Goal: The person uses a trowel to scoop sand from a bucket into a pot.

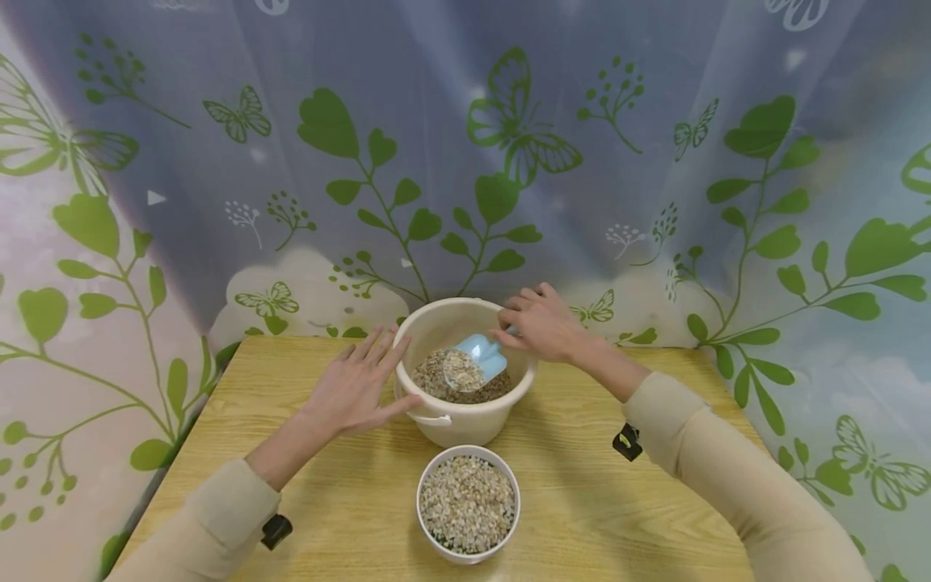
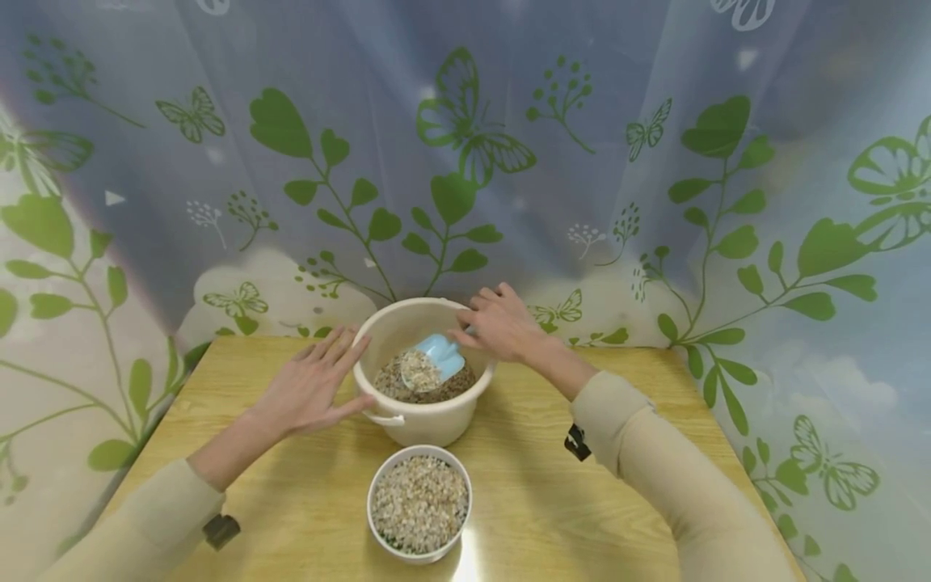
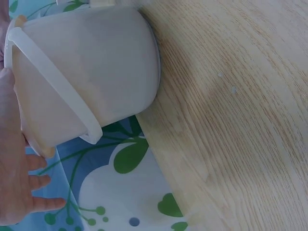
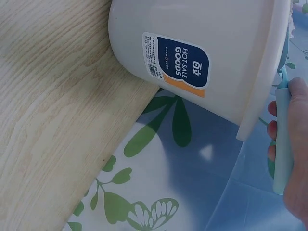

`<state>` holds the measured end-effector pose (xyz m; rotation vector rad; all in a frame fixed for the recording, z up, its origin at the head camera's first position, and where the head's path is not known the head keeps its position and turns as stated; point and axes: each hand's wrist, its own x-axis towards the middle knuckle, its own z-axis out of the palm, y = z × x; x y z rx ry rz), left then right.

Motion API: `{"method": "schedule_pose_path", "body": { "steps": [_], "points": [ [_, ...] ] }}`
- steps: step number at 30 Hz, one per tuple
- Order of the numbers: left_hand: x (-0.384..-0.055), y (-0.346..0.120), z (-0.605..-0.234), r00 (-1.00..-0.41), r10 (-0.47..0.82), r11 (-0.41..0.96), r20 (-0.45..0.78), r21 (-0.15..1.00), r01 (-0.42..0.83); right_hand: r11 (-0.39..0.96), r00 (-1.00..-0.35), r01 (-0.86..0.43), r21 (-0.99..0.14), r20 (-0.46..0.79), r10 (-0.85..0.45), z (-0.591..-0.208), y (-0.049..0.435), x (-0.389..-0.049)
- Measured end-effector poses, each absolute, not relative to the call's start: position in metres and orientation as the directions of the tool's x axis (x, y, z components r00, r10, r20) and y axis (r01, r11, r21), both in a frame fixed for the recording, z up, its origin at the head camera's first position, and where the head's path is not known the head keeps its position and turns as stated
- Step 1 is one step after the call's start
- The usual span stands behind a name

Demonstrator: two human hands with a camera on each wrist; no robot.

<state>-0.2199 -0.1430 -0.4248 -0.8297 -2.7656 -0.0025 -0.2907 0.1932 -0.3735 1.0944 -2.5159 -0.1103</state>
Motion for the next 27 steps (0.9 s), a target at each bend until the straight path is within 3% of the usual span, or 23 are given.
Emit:
{"method": "schedule_pose_path", "body": {
  "steps": [27],
  "points": [
    [-0.184,-0.146,-0.424,-0.750,0.595,0.802,0.289,-0.168,0.573,0.677,-0.565,-0.705,0.211,0.410,-0.716,-0.360,0.213,-0.246]
  ]
}}
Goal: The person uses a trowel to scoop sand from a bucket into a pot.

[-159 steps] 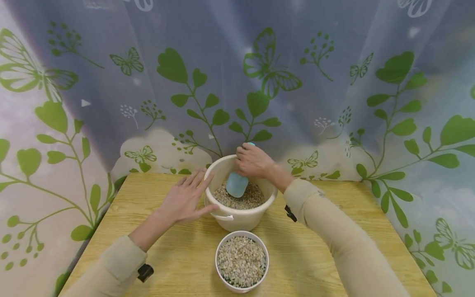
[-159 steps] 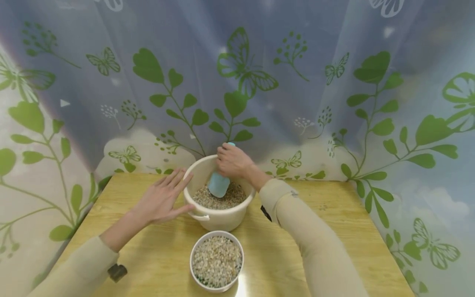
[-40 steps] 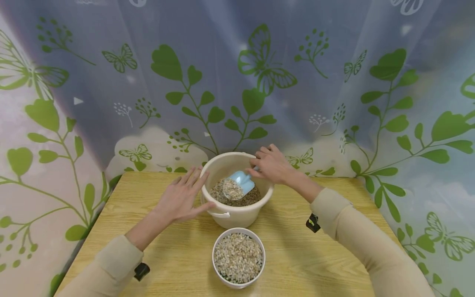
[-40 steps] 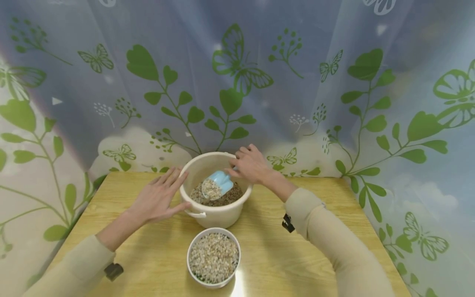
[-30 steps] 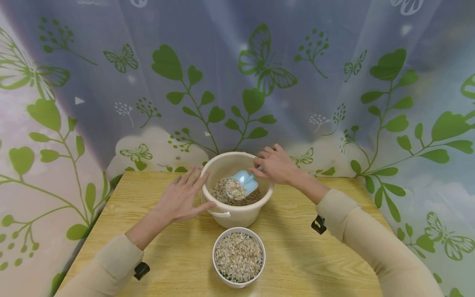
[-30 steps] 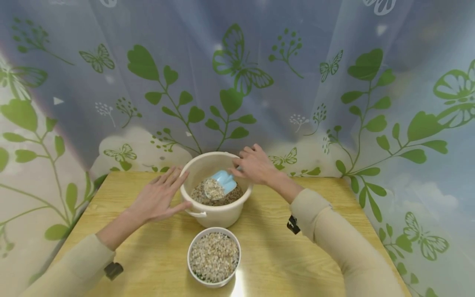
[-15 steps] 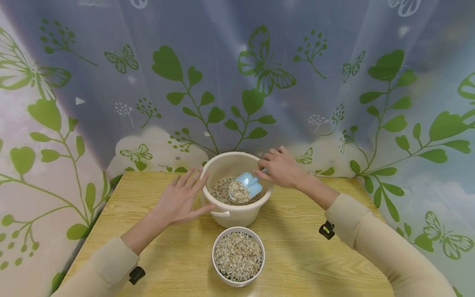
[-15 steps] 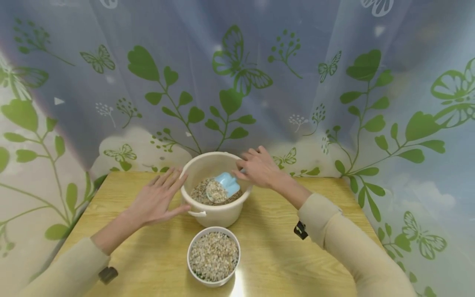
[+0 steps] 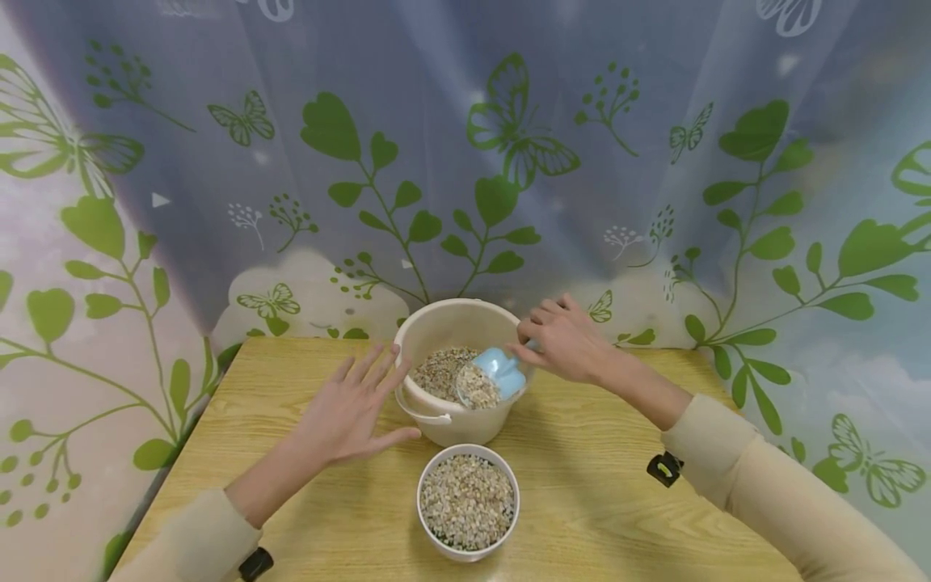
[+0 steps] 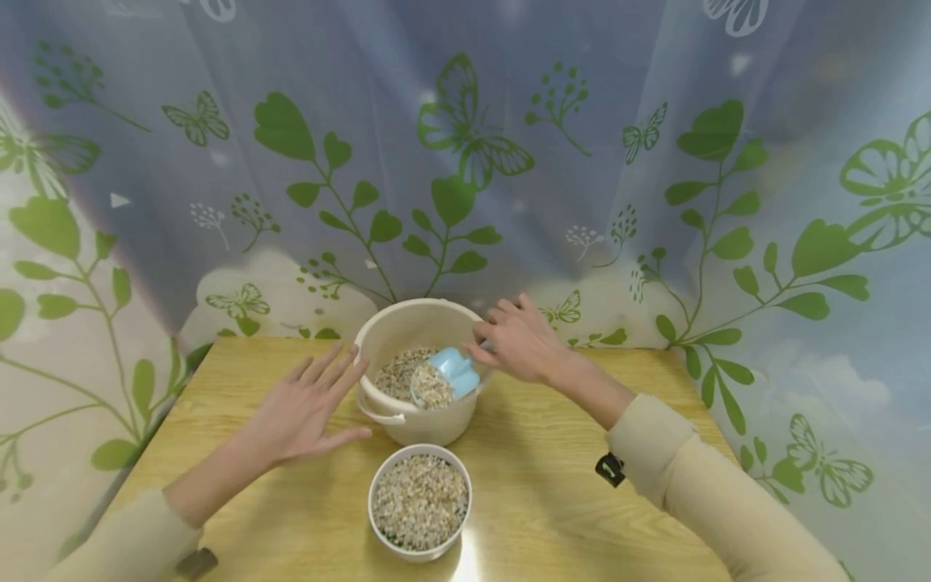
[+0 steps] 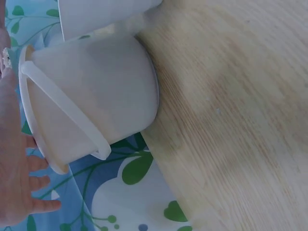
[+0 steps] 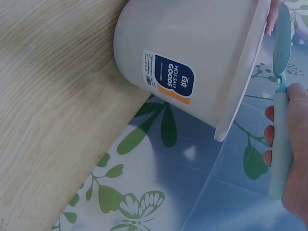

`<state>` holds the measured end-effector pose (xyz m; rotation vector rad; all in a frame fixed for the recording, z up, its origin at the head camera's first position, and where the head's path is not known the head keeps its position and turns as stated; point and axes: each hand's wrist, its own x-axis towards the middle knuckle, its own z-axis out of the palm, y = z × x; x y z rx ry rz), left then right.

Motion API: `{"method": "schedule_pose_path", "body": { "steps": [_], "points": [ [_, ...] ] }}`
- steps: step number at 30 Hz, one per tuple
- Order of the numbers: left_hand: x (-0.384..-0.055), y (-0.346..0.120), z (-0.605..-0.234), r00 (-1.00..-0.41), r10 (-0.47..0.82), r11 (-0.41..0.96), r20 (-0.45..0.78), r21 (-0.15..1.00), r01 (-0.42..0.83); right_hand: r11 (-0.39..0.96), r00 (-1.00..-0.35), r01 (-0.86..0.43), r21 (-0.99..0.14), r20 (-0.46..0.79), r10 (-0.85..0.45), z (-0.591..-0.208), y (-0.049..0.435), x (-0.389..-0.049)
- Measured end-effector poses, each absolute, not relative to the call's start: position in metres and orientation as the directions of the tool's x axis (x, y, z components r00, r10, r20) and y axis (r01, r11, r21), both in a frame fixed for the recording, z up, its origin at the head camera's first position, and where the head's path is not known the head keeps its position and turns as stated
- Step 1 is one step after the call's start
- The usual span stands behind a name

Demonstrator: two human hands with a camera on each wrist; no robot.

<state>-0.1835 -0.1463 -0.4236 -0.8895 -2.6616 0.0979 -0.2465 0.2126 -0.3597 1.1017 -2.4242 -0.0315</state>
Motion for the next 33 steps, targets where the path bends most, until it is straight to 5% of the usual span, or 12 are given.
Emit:
{"method": "schedule_pose_path", "body": {
  "steps": [16,27,33],
  "points": [
    [-0.139,-0.149,-0.430,-0.720,0.618,0.782,0.316,-0.147,0.606,0.640,-0.495,-0.712,0.289,0.440,-0.749,-0.362,0.222,-0.210],
    [-0.114,-0.151,-0.446,-0.738,0.602,0.796,0.304,-0.153,0.586,0.675,-0.542,-0.681,0.284,0.424,-0.726,-0.379,0.233,-0.188],
    [-0.105,-0.146,-0.458,-0.740,0.609,0.787,0.285,-0.108,0.607,0.663,-0.503,-0.684,0.305,0.461,-0.731,-0.388,0.234,-0.180]
  ]
}}
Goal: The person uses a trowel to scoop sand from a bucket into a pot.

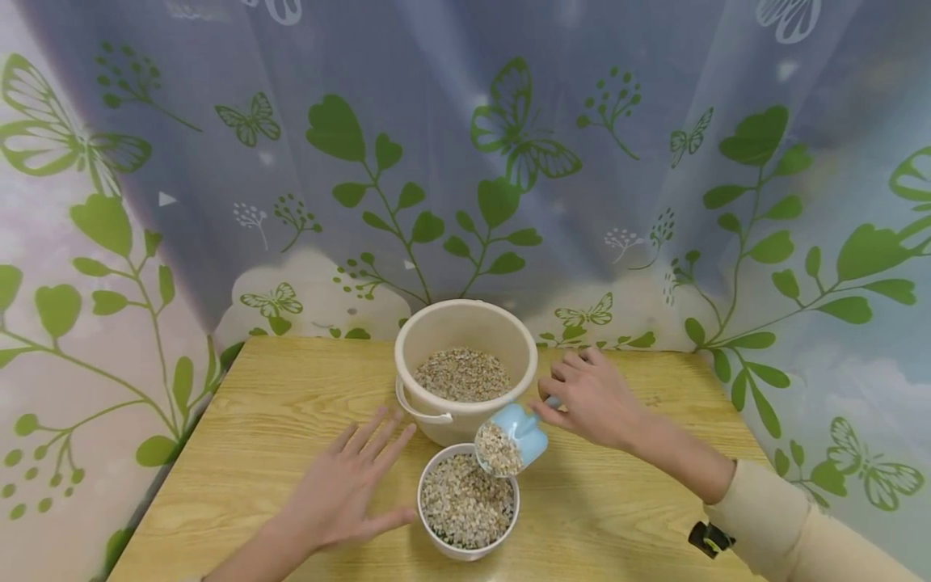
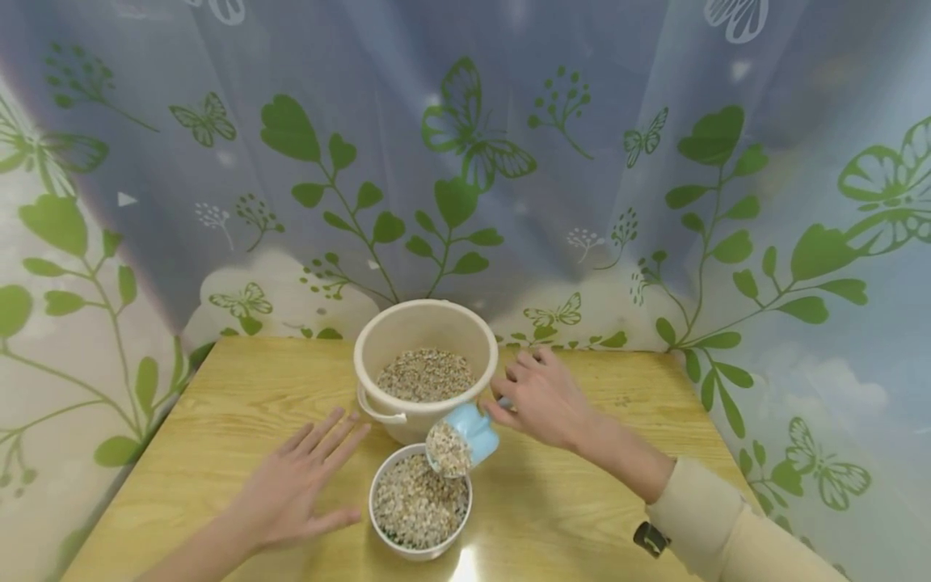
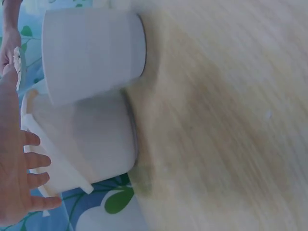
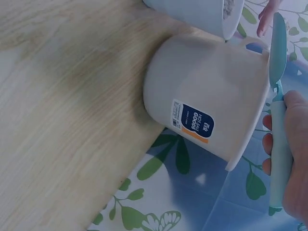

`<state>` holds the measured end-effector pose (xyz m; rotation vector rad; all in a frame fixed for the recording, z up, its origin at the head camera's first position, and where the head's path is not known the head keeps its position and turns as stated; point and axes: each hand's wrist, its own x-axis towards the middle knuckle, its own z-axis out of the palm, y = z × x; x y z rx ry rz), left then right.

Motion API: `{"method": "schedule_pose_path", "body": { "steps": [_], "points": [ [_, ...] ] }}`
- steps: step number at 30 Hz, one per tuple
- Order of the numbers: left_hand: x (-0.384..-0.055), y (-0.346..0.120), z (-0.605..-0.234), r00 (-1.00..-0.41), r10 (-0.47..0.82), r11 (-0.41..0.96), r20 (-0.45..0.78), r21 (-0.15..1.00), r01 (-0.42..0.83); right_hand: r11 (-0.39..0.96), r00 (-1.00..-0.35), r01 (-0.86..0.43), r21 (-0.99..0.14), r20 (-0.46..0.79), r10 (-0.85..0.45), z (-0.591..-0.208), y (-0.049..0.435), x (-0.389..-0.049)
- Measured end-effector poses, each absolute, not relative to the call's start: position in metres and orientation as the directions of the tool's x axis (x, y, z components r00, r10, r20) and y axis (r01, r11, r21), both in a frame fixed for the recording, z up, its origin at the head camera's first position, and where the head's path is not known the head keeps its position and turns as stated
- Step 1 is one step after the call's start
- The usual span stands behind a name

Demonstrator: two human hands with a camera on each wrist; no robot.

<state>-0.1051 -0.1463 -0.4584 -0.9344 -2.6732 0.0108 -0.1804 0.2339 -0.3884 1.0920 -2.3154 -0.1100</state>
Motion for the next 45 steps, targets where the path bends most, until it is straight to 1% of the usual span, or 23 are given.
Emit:
{"method": "schedule_pose_path", "body": {
  "steps": [6,9,13,29,37,45],
  "points": [
    [-0.101,-0.139,-0.468,-0.712,0.635,0.761,0.299,-0.087,0.643,0.647,-0.473,-0.673,0.360,0.464,-0.749,-0.398,0.233,-0.178],
    [-0.100,-0.136,-0.473,-0.699,0.650,0.747,0.299,-0.081,0.660,0.641,-0.471,-0.667,0.380,0.452,-0.758,-0.402,0.231,-0.178],
    [-0.099,-0.132,-0.478,-0.691,0.660,0.738,0.296,-0.081,0.670,0.640,-0.475,-0.668,0.380,0.444,-0.760,-0.408,0.229,-0.178],
    [-0.099,-0.123,-0.481,-0.692,0.677,0.726,0.251,-0.075,0.683,0.640,-0.498,-0.643,0.420,0.406,-0.767,-0.414,0.220,-0.179],
    [-0.098,-0.122,-0.483,-0.697,0.673,0.730,0.248,-0.071,0.679,0.631,-0.460,-0.633,0.448,0.438,-0.772,-0.412,0.217,-0.180],
    [-0.099,-0.122,-0.484,-0.696,0.672,0.731,0.252,-0.080,0.677,0.607,-0.437,-0.598,0.524,0.421,-0.795,-0.407,0.214,-0.180]
  ]
}}
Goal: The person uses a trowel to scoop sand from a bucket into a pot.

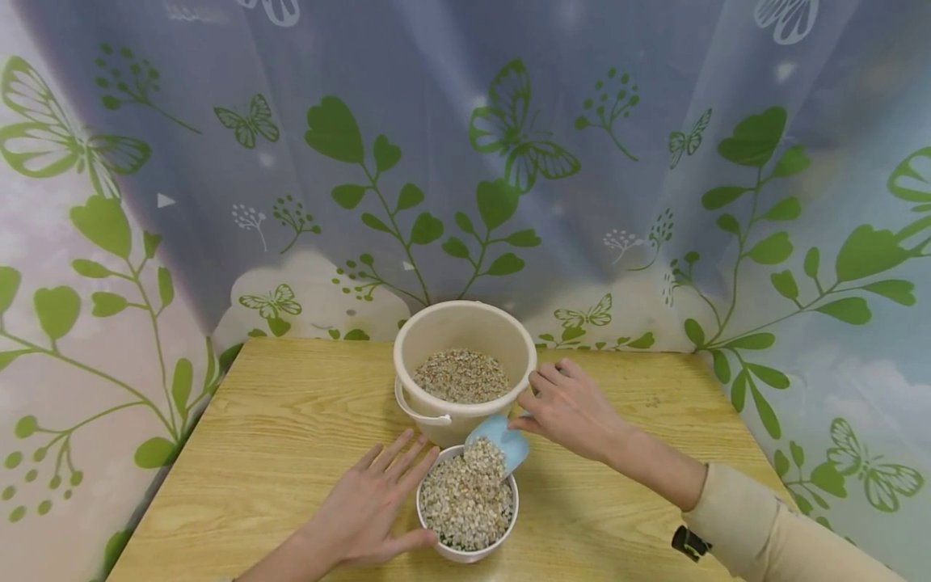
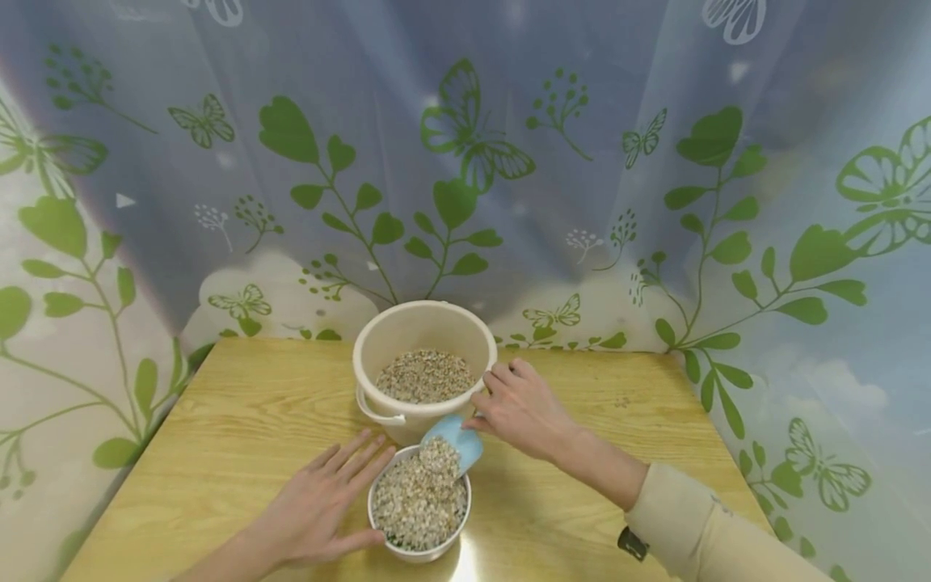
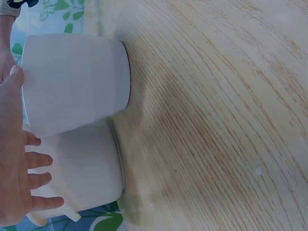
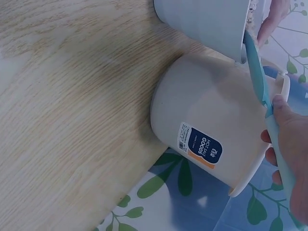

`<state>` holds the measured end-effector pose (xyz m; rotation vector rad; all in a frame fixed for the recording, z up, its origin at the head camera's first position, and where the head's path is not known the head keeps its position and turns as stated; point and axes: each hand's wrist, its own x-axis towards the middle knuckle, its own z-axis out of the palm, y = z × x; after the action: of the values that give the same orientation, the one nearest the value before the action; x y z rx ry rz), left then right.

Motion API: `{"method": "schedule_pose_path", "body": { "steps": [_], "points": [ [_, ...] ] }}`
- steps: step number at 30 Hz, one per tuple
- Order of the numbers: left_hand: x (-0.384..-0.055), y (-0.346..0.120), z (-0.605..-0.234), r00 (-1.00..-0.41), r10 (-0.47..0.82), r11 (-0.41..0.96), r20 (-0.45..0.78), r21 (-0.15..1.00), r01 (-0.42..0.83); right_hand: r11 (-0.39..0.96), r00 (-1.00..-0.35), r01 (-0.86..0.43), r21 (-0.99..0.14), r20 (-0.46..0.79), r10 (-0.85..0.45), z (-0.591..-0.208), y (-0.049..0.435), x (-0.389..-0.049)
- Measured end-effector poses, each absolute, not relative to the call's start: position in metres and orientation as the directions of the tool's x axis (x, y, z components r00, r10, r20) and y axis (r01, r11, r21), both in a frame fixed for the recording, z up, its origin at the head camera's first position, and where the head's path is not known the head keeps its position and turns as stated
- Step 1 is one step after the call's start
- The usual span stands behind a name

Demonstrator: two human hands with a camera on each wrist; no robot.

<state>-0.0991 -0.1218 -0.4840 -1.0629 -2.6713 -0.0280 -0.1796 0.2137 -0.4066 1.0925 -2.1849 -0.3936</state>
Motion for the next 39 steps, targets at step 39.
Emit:
{"method": "schedule_pose_path", "body": {
  "steps": [39],
  "points": [
    [-0.099,-0.120,-0.478,-0.713,0.665,0.739,0.222,-0.061,0.671,0.484,-0.183,-0.586,0.650,0.476,-0.860,-0.379,0.200,-0.153]
  ]
}}
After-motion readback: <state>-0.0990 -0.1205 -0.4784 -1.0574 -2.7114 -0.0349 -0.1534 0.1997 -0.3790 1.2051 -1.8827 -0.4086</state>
